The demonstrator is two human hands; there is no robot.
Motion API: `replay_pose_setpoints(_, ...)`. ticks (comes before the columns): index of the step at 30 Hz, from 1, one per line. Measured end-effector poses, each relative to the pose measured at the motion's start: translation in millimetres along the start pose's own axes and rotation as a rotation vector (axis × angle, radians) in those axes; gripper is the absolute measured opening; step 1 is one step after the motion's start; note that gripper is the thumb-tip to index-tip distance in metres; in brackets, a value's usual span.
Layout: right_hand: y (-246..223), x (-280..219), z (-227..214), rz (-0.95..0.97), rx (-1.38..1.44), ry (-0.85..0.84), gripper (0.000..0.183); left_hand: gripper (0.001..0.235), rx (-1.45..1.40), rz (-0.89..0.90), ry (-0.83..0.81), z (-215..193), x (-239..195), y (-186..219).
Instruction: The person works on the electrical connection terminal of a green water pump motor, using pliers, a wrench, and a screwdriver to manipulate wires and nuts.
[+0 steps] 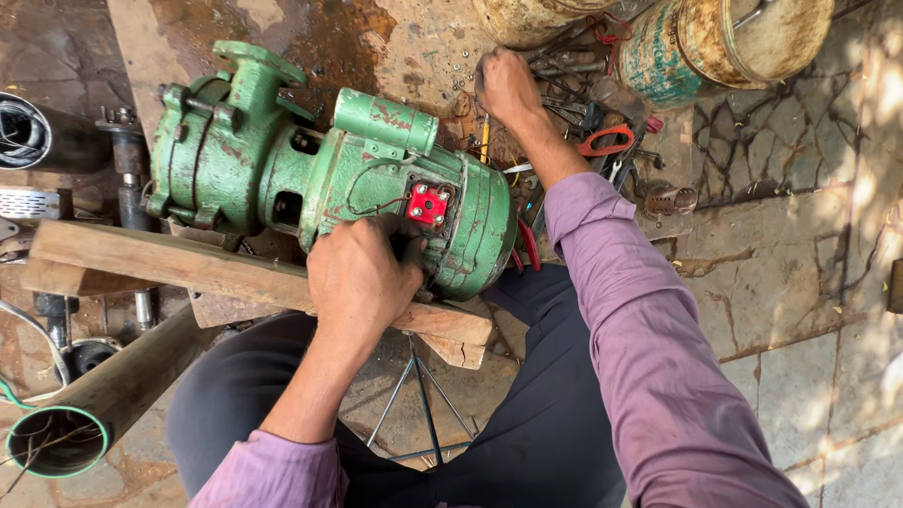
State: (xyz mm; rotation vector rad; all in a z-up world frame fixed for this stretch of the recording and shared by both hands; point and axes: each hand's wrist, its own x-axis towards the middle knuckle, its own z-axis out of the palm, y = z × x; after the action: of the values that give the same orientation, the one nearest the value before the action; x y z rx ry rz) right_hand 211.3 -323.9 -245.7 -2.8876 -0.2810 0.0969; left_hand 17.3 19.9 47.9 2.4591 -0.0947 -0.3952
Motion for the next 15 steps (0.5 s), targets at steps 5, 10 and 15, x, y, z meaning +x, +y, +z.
replay_pose_setpoints(5,-10,1,-29,-0.162,-0.238,0.203,0.019,0.023,-0.022,0.02,0.027,6,-2,-6)
replay_pose_setpoints(10,-77,-46,-147,-0.033,0.521,0.401,0.01,0.026,0.039,0.052,0.085,17,-3,-16)
replay_pose_setpoints(15,-181,-165,-235,0.109,0.483,0.34,0.011,0.03,0.05,0.123,0.185,26,-4,-22)
